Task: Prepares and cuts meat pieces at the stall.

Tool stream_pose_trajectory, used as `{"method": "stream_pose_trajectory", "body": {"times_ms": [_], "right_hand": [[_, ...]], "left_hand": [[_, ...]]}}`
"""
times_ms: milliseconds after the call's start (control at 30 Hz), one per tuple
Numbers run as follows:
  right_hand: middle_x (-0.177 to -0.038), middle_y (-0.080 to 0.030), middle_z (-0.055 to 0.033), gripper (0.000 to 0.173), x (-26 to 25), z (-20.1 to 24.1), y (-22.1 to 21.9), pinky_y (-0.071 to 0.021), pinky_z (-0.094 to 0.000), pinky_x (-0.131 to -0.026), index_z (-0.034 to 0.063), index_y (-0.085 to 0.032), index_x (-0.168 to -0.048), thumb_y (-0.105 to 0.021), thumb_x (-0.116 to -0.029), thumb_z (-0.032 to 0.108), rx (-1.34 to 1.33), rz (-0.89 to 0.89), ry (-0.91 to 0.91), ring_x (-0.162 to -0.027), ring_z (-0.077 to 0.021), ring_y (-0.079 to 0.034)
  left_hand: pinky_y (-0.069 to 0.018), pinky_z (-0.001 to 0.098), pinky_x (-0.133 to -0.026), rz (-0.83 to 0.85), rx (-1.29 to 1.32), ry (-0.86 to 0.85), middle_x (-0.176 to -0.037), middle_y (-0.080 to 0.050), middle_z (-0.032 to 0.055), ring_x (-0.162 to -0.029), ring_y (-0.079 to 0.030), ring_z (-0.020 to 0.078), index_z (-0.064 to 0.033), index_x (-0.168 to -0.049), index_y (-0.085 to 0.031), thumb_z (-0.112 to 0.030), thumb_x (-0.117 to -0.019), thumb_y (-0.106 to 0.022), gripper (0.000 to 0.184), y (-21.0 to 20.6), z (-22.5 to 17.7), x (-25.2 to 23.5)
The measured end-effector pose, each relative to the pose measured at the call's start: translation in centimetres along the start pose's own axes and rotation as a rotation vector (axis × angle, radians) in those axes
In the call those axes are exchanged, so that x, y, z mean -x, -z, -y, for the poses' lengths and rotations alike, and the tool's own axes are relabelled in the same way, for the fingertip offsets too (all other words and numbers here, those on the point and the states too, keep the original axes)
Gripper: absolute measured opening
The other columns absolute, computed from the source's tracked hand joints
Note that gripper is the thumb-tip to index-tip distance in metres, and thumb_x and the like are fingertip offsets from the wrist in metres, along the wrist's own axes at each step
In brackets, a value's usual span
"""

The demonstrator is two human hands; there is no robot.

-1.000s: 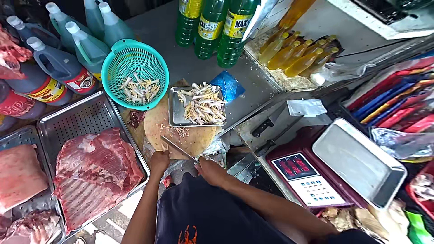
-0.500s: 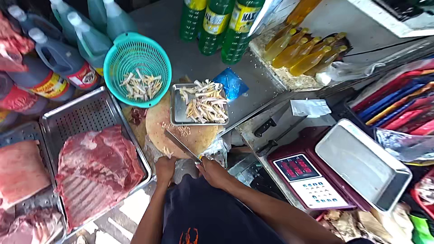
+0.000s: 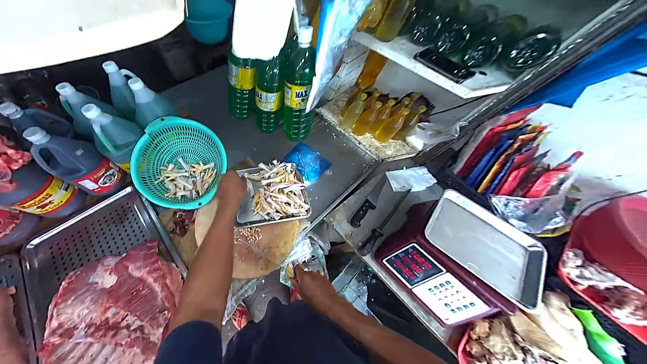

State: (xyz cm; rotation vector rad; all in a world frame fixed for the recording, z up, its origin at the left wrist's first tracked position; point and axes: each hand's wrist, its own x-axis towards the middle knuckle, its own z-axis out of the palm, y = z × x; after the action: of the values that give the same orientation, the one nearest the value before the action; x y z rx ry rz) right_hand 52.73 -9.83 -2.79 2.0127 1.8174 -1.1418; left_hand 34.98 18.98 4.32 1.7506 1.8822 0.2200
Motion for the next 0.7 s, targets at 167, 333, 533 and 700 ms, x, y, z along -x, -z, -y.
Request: {"method": "stream_pose_trajectory", "body": {"times_ms": [167,333,533,700], "right_hand": [[-0.107,-0.072,-0.0217,0.050,0.5,0.9,1.0,-0.0574,-0.0624,-0.085,0.0069,-0.055,-0.130,-0.036,-0.1100,0.048,0.053,0.019,-0.023,-0.103,-0.0424,-0.072],[-0.107,-0.072,-0.0215,0.049,1.8,0.9,1.8,-0.0566,-0.0626,-0.086,0.0074,-0.057,-0.126,-0.037,-0.1097,0.050,0.079,0.105,0.032,-0.105,-0.0428,-0.071],[-0.099,-0.068,-0.0241,0.047,-2.2,2.0,3.2,-0.0533,-0.0635,-0.088,-0.0030,-0.061,-0.119,-0.050,-0.1076,0.041,-0.186,0.191,0.186,-0.096,-0.0409,-0.068],[-0.094,-0.066,-0.0193,0.040,-3.9,3.4,4.5,-0.0540,-0.0577,-0.083,0.0002,-0.060,-0.116,-0.048,-0.1083,0.038,-0.145,0.118,0.134,-0.090,-0.0357,-0.067]], "left_hand": [[-0.0545,0.0609,-0.095,0.104,-0.212,0.077,-0.132,-0.063,0.0266,-0.121,-0.064,0.0419,0.0052,-0.130,-0.060,-0.031,-0.0950,-0.065,0.051,-7.4,-1.4,-3.0],[-0.0495,0.0652,-0.100,0.178,-0.047,0.011,-0.126,-0.063,0.0318,-0.119,-0.063,0.0459,0.0077,-0.125,-0.062,-0.031,-0.1045,-0.055,0.044,-4.3,1.9,-3.2],[-0.0606,0.0339,-0.063,-0.053,0.612,-0.079,-0.090,-0.074,0.0073,-0.068,-0.069,0.0152,-0.0062,-0.132,-0.064,-0.026,-0.1078,-0.058,0.032,1.9,7.3,7.7],[-0.0602,0.0434,-0.087,-0.085,0.398,-0.200,-0.102,-0.074,0.0090,-0.090,-0.072,0.0194,-0.0039,-0.113,-0.071,-0.023,-0.1002,-0.068,0.023,-2.3,13.6,15.4]]}}
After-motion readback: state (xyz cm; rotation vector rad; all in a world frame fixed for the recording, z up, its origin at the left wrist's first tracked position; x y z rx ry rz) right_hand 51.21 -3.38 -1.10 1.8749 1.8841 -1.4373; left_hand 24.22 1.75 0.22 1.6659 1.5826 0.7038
